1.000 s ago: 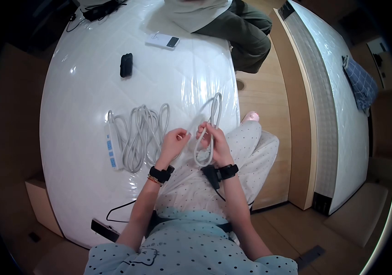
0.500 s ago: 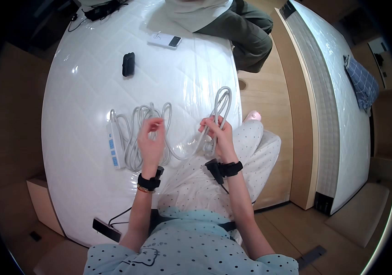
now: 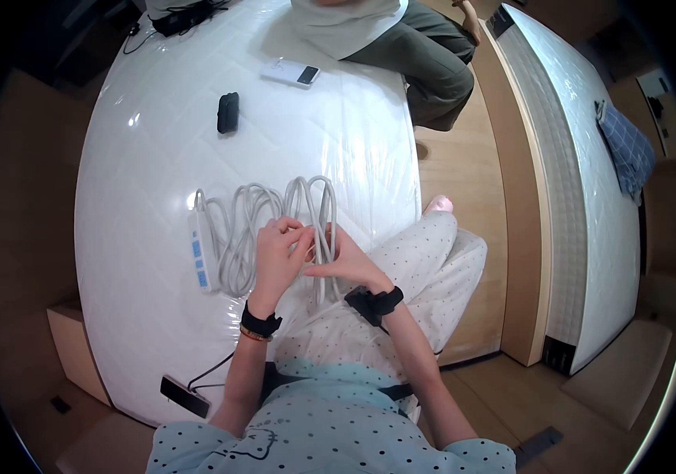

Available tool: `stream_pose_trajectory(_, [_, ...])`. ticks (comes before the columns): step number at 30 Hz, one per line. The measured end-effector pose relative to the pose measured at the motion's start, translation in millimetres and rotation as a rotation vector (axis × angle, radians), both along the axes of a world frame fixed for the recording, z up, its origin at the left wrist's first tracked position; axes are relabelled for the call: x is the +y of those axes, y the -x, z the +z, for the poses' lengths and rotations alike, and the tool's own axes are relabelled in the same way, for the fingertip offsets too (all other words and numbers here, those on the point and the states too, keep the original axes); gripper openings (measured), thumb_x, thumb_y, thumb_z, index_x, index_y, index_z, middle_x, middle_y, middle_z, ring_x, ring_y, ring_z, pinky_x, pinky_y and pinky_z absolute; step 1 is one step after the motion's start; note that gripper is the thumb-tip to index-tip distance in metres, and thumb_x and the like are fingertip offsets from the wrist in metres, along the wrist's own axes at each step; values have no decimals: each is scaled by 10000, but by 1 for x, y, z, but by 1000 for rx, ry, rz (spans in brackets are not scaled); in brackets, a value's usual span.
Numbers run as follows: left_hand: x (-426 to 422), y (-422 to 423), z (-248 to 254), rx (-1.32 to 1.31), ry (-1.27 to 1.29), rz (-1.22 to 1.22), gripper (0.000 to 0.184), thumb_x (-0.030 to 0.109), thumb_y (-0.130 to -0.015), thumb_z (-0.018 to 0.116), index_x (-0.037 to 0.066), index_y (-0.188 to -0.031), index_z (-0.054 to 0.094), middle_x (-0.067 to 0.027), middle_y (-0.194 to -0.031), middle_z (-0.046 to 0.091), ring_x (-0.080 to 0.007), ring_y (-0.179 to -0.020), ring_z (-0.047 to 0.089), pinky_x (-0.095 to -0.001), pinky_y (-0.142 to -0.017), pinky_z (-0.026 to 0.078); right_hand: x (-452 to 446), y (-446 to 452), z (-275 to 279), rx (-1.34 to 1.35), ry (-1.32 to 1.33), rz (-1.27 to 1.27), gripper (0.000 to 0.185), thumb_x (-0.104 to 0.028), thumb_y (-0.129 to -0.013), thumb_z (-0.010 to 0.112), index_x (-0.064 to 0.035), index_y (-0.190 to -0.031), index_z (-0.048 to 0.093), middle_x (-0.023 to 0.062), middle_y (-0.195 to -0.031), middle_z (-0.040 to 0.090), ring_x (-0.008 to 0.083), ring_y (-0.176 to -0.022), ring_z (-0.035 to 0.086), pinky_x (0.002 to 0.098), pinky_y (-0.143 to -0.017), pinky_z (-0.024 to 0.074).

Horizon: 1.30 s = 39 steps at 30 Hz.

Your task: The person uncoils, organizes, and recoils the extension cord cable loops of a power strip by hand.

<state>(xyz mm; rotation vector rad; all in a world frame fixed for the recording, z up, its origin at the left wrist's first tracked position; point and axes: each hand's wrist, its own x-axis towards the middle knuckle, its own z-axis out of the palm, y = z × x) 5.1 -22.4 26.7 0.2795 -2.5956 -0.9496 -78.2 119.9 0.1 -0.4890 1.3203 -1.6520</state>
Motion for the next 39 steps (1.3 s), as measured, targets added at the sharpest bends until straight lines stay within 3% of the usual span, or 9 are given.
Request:
stream_pose_trajectory(3, [0,2,9,28,-454,211,126,81,-847,568,11,-916,646,-70,-792,583,-191,-752,554,-275,-675,442,1,2,-6,-70,45,-88,550,-14,-765,641,-27,-1223,338,115,-969,586,173,-863,597,299,-776,478])
stream_pose_trajectory(6, [1,-5,-10,-6,-189,403,178,94,-849,562,-8,-983,617,-80,-822,608,-191,-738,574,-282,-655,454,5,11,15,-113,130,-213,594,38,-788,554,-20,-1299,257,177,-1031,598,206,-885,620,305,-802,477])
stream_pose_trajectory(9, [-7,-13,-22,-437,-512,272,231,103,-862,560,-6,-1064,583,-62,-804,641,-129,-717,581,-257,-639,461,10,20,24,-122,179,-220,668,29,-776,552,-11,-1362,233,208,-1096,587,217,-895,625,314,-818,479])
stream_pose_trajectory(12, [-7,-8,-22,-389,-873,196,269,120,-877,547,-21,-1105,570,-71,-795,645,-135,-713,589,-252,-655,475,12,25,17,-106,109,-227,589,-4,-785,573,-7,-1319,326,181,-1093,593,211,-913,619,304,-825,472])
stream_pose_trajectory(15, [9,4,-3,-154,-611,151,356,157,-904,514,-39,-1201,510,-78,-789,642,-150,-707,599,-237,-709,481,11,22,3,-187,159,-316,480,25,-776,604,14,-1224,430,155,-1071,608,195,-905,624,293,-798,489])
stream_pose_trajectory(18, [22,14,-3,3,-467,40,329,239,-936,461,-2,-1093,620,-198,-1255,491,-269,-1074,512,-374,-950,374,12,8,6,-244,119,-285,465,25,-770,618,15,-1199,437,138,-1056,614,192,-918,624,286,-776,500])
stream_pose_trajectory(23, [24,16,-14,-120,-817,43,309,215,-930,453,-12,-1083,595,-193,-1297,428,-313,-1157,438,-380,-1006,308,12,8,5,-269,38,-150,507,-5,-757,640,15,-1214,420,146,-995,612,214,-861,624,287,-752,508])
stream_pose_trajectory(28, [4,-5,-32,-10,-150,318,244,121,-854,559,-13,-1058,546,-169,-1151,522,-271,-1071,509,-346,-894,411,15,9,-2,-389,74,-318,435,-4,-758,601,13,-1159,434,134,-862,605,241,-761,633,324,-720,527])
stream_pose_trajectory(39, [-20,-15,-53,-228,-1395,400,320,178,-859,575,26,-1141,566,-38,-1004,592,-128,-830,568,-256,-731,447,14,8,-6,-525,222,-275,288,-40,-775,622,-42,-1020,471,62,-727,539,182,-652,583,264,-581,432])
